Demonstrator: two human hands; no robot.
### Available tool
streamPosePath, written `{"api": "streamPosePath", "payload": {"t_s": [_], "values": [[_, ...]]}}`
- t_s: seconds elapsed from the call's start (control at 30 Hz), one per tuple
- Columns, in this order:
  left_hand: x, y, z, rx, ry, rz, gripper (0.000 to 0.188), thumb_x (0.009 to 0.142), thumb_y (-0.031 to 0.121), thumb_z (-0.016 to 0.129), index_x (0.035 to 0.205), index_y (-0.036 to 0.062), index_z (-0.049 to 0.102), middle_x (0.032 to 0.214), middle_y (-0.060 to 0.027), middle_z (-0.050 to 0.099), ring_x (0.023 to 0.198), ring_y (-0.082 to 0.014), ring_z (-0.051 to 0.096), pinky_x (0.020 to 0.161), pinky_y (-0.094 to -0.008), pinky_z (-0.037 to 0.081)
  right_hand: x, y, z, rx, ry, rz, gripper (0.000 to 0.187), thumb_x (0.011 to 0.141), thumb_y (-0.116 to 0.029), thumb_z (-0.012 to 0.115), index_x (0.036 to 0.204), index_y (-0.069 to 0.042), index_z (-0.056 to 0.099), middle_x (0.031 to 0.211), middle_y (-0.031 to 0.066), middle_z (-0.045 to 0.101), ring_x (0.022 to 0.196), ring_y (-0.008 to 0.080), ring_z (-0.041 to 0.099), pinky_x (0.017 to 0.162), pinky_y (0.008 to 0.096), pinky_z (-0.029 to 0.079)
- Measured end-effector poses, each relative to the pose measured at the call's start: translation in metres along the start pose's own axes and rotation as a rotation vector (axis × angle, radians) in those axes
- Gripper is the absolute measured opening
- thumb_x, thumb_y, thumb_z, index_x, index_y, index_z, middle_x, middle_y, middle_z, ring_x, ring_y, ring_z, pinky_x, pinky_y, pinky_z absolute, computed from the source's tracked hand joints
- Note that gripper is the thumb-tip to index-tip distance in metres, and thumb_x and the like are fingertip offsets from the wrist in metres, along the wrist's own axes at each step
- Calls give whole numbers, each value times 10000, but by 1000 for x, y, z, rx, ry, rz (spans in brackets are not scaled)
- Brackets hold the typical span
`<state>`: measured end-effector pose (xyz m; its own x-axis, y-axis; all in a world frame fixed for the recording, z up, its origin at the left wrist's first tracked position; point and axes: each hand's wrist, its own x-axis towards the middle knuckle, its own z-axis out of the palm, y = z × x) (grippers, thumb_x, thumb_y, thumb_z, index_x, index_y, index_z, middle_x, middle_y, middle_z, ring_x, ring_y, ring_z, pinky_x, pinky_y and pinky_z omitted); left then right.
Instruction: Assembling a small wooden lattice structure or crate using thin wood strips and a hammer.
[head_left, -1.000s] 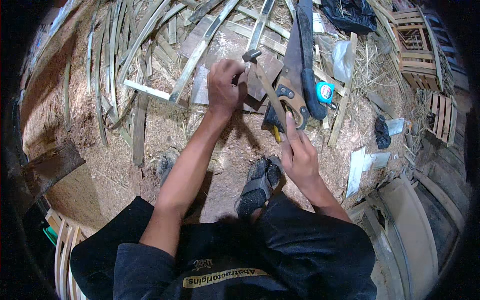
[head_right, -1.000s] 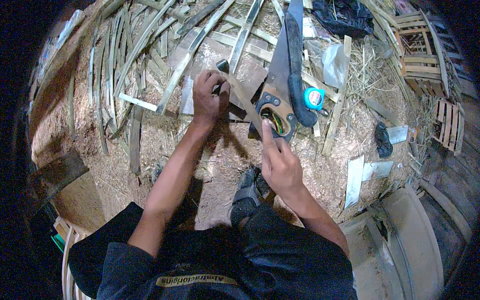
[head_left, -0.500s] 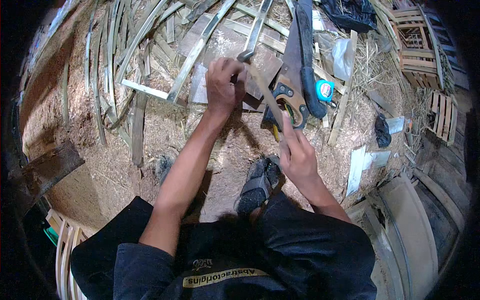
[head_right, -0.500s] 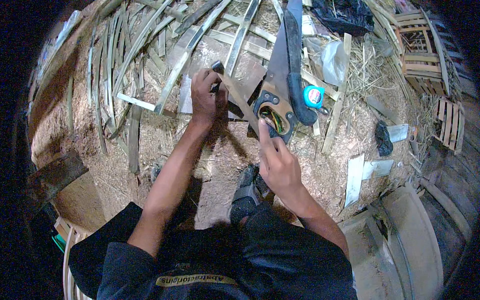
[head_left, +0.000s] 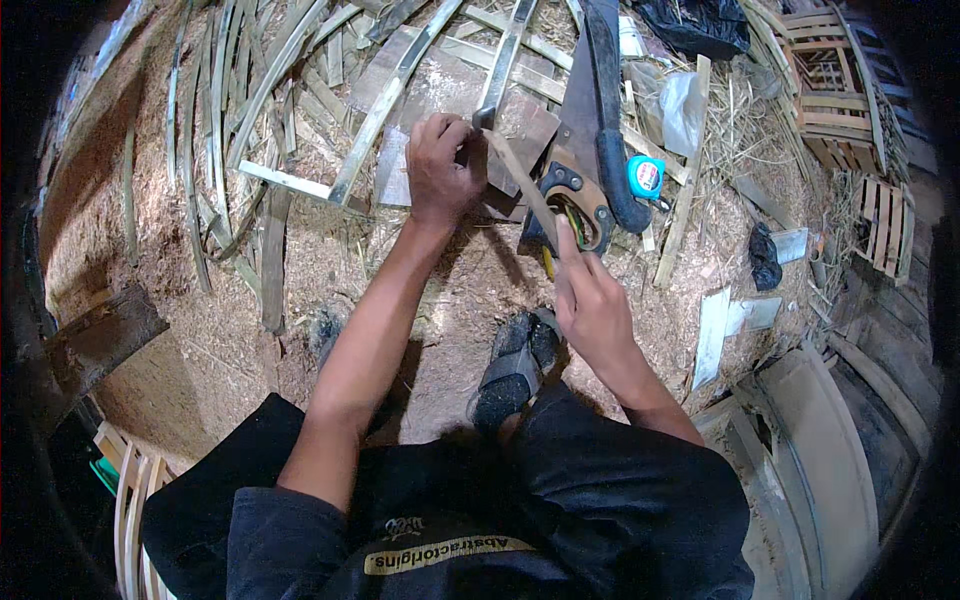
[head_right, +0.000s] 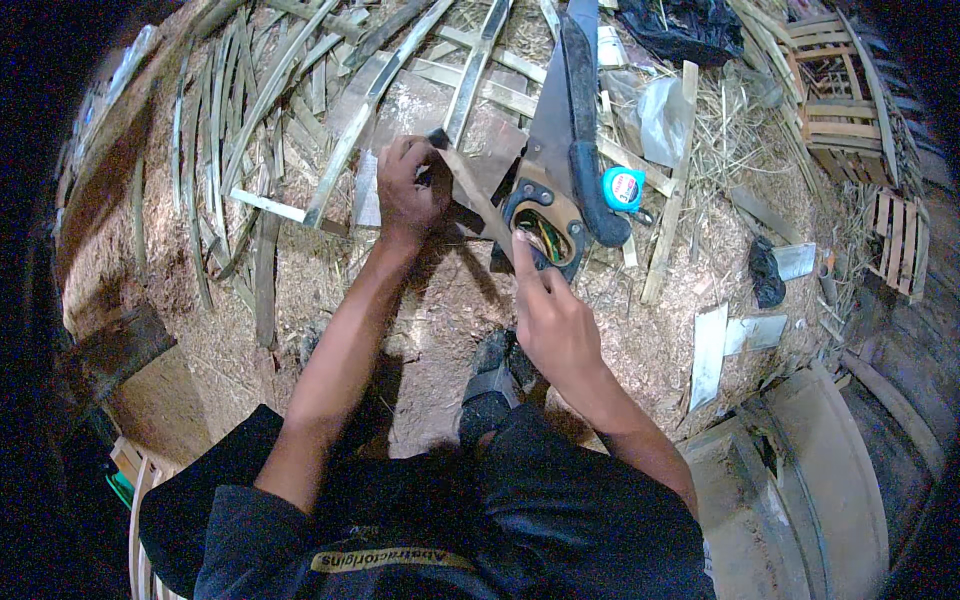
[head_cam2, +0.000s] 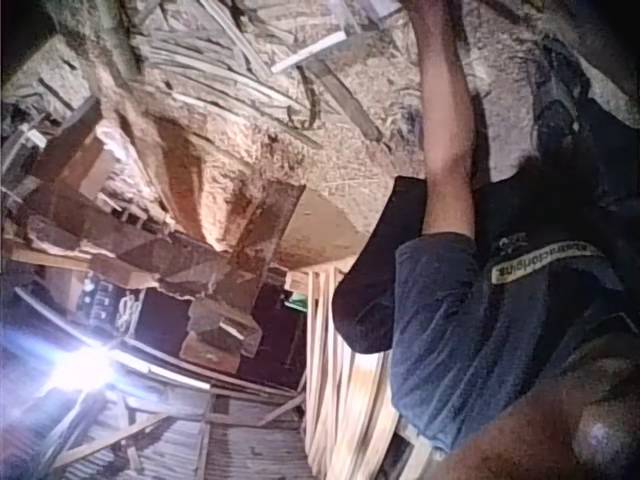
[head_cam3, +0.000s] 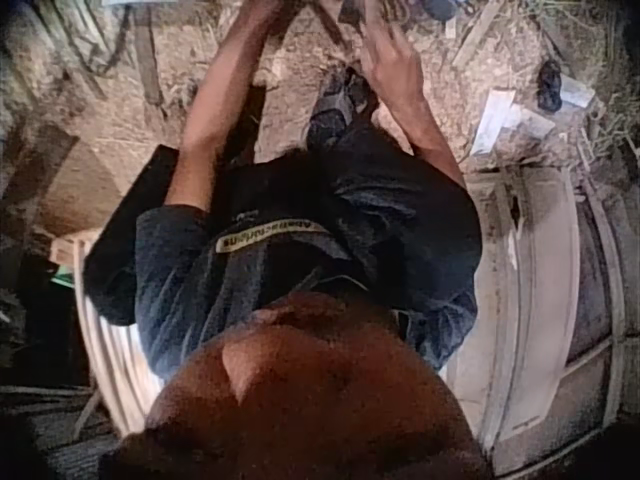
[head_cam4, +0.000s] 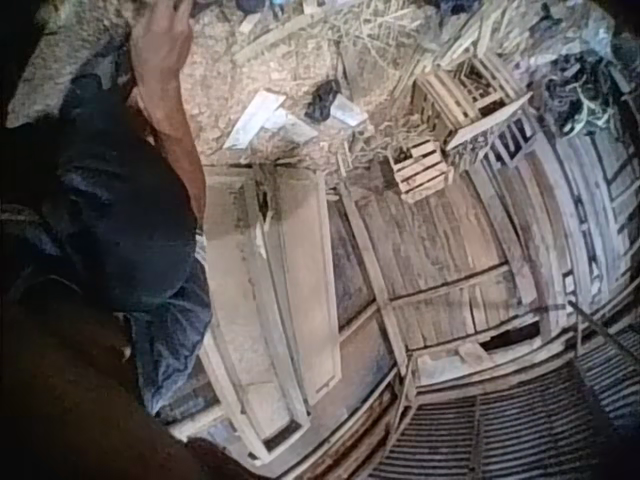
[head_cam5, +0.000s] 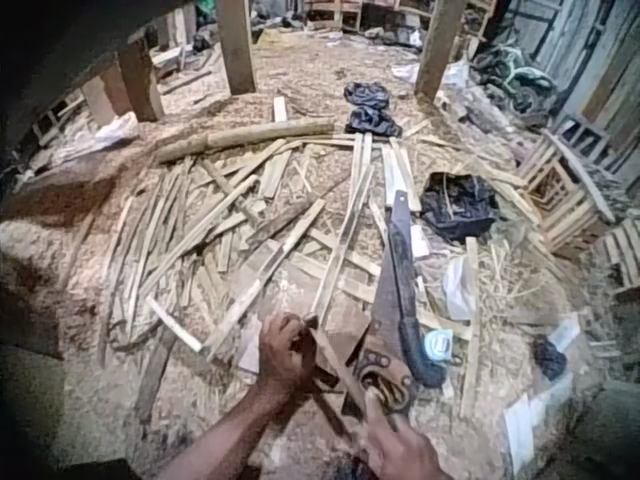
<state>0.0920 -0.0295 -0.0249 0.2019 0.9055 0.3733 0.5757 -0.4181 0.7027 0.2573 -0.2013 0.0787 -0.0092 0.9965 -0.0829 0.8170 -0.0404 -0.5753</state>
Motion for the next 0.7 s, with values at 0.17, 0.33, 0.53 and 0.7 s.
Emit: {"api": "streamPosePath", "payload": {"t_s": [0.17, 0.33, 0.53, 0.7], "values": [[0, 2, -1, -11, -3, 16, 145, 842, 189, 676, 848, 56, 620, 916, -106, 586, 850, -325, 545, 757, -430, 430, -3, -1, 5, 67, 76, -28, 683, 866, -6, 633, 1503, -55, 391, 824, 140, 595, 650, 313, 622, 560, 425, 540], [1, 3, 1, -47, 28, 6, 155, 839, 197, 682, 851, 54, 622, 913, -106, 586, 854, -323, 547, 763, -427, 431, 0, 0, 5, 85, 55, -39, 706, 857, 3, 634, 1512, -59, 378, 807, 140, 582, 633, 319, 612, 552, 428, 536], [0, 0, 4, -8, 32, 2, 123, 811, 156, 684, 851, 58, 622, 902, -99, 590, 842, -325, 548, 762, -428, 432, -1, 7, 5, 30, 32, -8, 716, 846, 13, 638, 1512, -73, 388, 820, 161, 598, 639, 327, 619, 555, 431, 536], [0, 0, 4, 18, 37, 5, 122, 812, 147, 704, 839, 67, 617, 884, -92, 584, 849, -320, 553, 767, -421, 431, 2, 7, 3, 27, 40, -22, 729, 836, 29, 653, 1510, -73, 392, 826, 173, 610, 664, 322, 638, 559, 435, 532]]}}
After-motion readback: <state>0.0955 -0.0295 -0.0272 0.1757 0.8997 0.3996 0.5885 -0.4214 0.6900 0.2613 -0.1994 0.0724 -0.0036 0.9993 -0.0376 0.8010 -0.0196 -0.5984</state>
